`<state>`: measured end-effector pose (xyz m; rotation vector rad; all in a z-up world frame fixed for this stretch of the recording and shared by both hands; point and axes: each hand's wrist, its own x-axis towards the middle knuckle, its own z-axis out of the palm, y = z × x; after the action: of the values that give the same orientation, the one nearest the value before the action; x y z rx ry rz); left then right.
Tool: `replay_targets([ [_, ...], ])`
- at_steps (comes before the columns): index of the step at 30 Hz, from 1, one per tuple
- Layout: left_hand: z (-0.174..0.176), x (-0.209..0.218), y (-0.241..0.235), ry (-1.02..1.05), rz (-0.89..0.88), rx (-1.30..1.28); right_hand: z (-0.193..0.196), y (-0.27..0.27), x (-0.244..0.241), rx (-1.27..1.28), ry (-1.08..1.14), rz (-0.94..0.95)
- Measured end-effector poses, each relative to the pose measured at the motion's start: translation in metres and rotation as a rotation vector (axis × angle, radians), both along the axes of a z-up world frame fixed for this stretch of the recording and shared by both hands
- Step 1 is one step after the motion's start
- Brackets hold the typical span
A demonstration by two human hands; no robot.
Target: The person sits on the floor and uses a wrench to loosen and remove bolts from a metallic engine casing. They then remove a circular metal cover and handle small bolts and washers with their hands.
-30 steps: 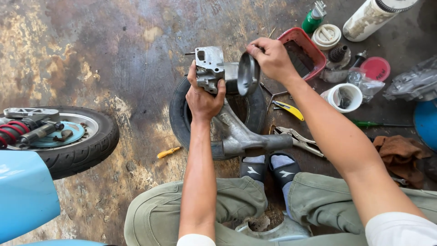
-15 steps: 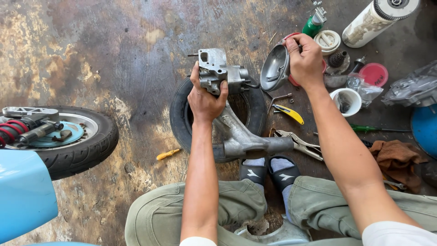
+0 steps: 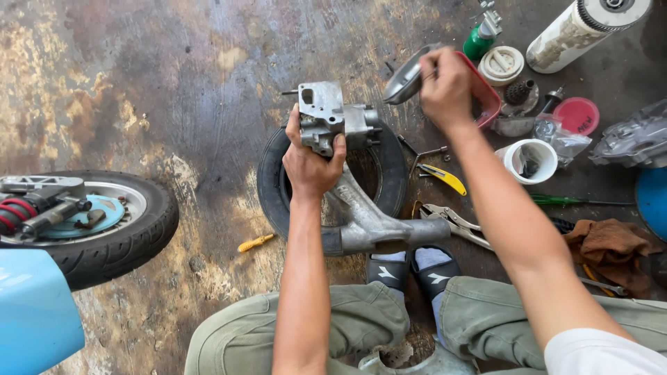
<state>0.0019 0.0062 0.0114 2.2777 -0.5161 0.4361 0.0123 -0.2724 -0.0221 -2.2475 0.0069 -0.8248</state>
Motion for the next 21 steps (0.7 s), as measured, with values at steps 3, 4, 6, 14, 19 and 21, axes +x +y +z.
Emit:
replay_targets([
  [3, -0.001, -0.002, 0.000, 0.005, -0.010, -0.025, -0.058, 0.014, 0.008, 0.075, 0.009, -0.003],
  [4, -0.007, -0.001, 0.000, 0.003, -0.008, -0.024, -0.072, 0.017, 0.011, 0.076, 0.006, 0.000],
  [6, -0.019, -0.001, -0.001, 0.052, 0.078, -0.050, -0.102, 0.024, 0.015, 0.177, -0.058, -0.035],
  [14, -0.012, -0.004, -0.001, 0.069, 0.050, -0.050, -0.176, 0.039, 0.019, 0.195, 0.051, -0.084],
  [19, -0.019, -0.006, 0.001, 0.067, 0.052, -0.044, -0.199, 0.038, 0.019, 0.181, 0.263, -0.050],
  [21, -0.019, -0.005, 0.001, 0.060, 0.050, -0.045, -0.208, 0.034, 0.022, 0.174, 0.346, -0.045],
])
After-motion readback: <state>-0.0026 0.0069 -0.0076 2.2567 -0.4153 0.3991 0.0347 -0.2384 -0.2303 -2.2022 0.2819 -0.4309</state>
